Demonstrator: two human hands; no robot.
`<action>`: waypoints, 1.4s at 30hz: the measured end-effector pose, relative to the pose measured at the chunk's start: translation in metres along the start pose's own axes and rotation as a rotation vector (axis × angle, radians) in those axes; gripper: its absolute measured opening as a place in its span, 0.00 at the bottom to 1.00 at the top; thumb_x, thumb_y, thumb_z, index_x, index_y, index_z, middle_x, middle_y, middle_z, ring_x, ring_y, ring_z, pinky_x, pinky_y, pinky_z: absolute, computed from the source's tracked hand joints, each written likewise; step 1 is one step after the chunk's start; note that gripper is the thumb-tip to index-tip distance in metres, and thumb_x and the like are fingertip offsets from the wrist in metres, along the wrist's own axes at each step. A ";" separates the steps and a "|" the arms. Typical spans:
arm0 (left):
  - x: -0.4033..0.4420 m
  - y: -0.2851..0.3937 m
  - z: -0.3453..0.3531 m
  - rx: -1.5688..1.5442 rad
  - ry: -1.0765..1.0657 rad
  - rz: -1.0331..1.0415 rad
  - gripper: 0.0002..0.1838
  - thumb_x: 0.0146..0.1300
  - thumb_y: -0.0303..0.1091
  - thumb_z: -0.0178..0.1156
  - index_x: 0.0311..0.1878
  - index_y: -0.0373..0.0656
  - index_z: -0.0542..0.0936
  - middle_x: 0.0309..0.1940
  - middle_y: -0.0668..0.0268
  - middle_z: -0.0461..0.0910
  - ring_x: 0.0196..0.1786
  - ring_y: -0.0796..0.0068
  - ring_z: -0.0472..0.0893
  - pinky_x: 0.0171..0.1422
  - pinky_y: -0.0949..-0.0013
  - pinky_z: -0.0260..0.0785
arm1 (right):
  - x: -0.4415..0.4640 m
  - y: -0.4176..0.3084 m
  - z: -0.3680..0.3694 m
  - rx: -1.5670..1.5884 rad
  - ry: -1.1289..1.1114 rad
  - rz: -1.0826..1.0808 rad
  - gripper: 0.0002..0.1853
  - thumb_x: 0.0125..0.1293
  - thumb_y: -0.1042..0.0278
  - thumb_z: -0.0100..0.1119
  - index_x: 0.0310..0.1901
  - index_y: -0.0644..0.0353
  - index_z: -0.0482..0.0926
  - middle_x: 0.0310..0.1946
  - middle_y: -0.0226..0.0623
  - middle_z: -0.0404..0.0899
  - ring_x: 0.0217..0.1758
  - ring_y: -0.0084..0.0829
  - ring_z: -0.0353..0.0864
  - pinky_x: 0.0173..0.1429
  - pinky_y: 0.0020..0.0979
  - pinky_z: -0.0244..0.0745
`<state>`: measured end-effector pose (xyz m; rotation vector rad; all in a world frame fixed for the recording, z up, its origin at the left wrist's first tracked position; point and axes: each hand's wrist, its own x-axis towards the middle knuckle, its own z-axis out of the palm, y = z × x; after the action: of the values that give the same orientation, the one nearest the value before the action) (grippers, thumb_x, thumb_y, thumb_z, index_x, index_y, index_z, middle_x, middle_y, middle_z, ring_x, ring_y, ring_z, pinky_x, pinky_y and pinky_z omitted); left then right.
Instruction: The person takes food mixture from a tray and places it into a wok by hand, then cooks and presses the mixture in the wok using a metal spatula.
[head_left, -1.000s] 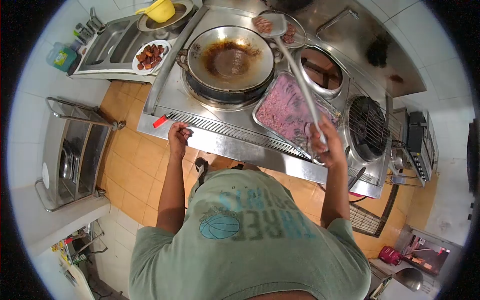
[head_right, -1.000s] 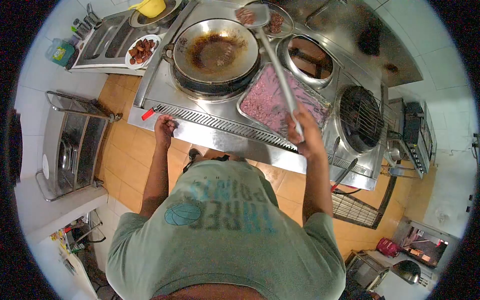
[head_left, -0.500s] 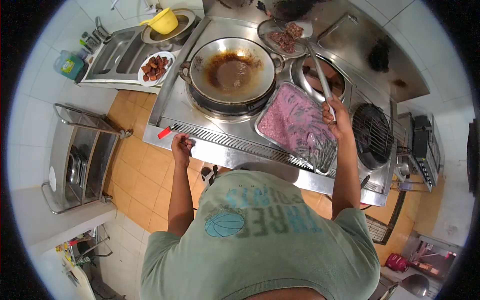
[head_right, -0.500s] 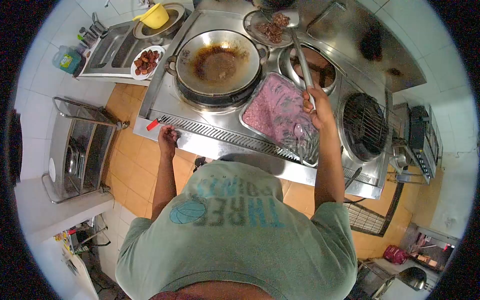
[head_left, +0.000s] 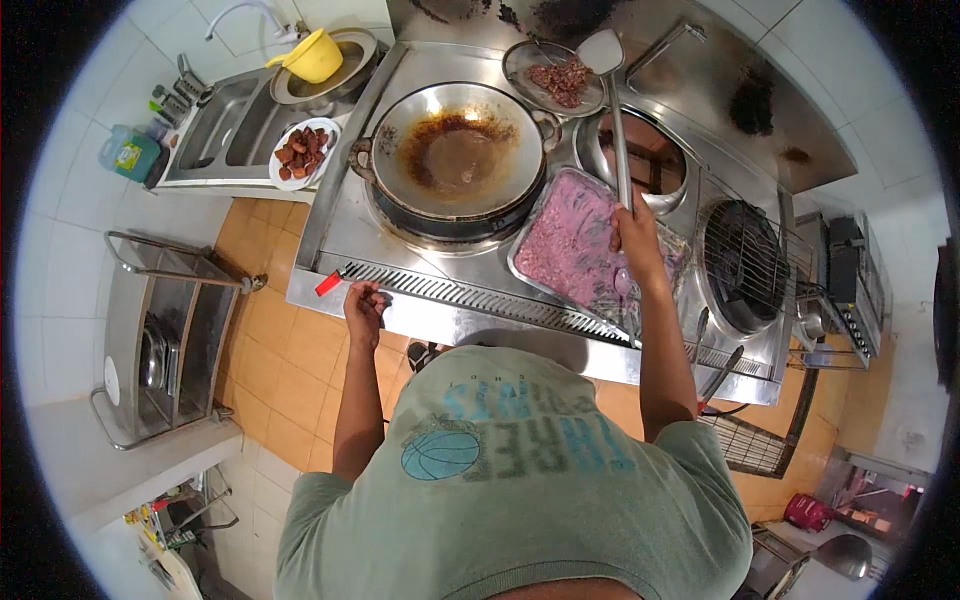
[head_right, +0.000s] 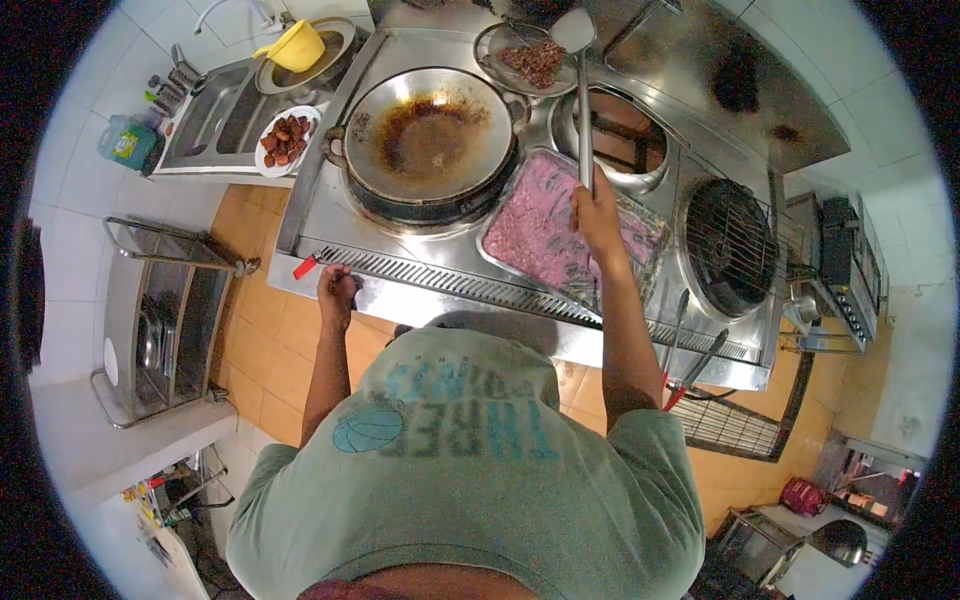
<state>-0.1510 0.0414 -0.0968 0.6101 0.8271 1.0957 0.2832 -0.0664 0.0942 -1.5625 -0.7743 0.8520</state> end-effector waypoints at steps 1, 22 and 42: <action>-0.001 0.002 0.003 0.001 -0.003 -0.002 0.11 0.66 0.42 0.48 0.40 0.45 0.73 0.36 0.66 0.76 0.29 0.78 0.73 0.35 0.76 0.66 | -0.003 -0.002 0.003 -0.014 -0.019 -0.028 0.26 0.66 0.75 0.41 0.66 0.53 0.59 0.20 0.25 0.64 0.14 0.16 0.62 0.17 0.22 0.63; 0.010 0.007 0.015 0.005 -0.010 -0.041 0.11 0.64 0.43 0.51 0.41 0.47 0.73 0.37 0.67 0.76 0.30 0.79 0.74 0.37 0.76 0.68 | -0.024 -0.005 0.033 -0.033 -0.018 -0.009 0.27 0.66 0.73 0.44 0.67 0.53 0.58 0.21 0.25 0.64 0.15 0.17 0.62 0.18 0.21 0.61; 0.009 0.008 0.015 -0.048 -0.069 -0.033 0.10 0.65 0.42 0.53 0.40 0.45 0.73 0.35 0.67 0.76 0.31 0.80 0.74 0.40 0.76 0.69 | -0.091 -0.134 -0.081 -0.306 -0.283 0.351 0.27 0.67 0.62 0.49 0.65 0.62 0.60 0.19 0.30 0.69 0.14 0.17 0.64 0.18 0.19 0.60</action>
<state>-0.1412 0.0527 -0.0848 0.5889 0.7465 1.0564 0.3011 -0.1658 0.2444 -1.9081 -0.8762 1.2783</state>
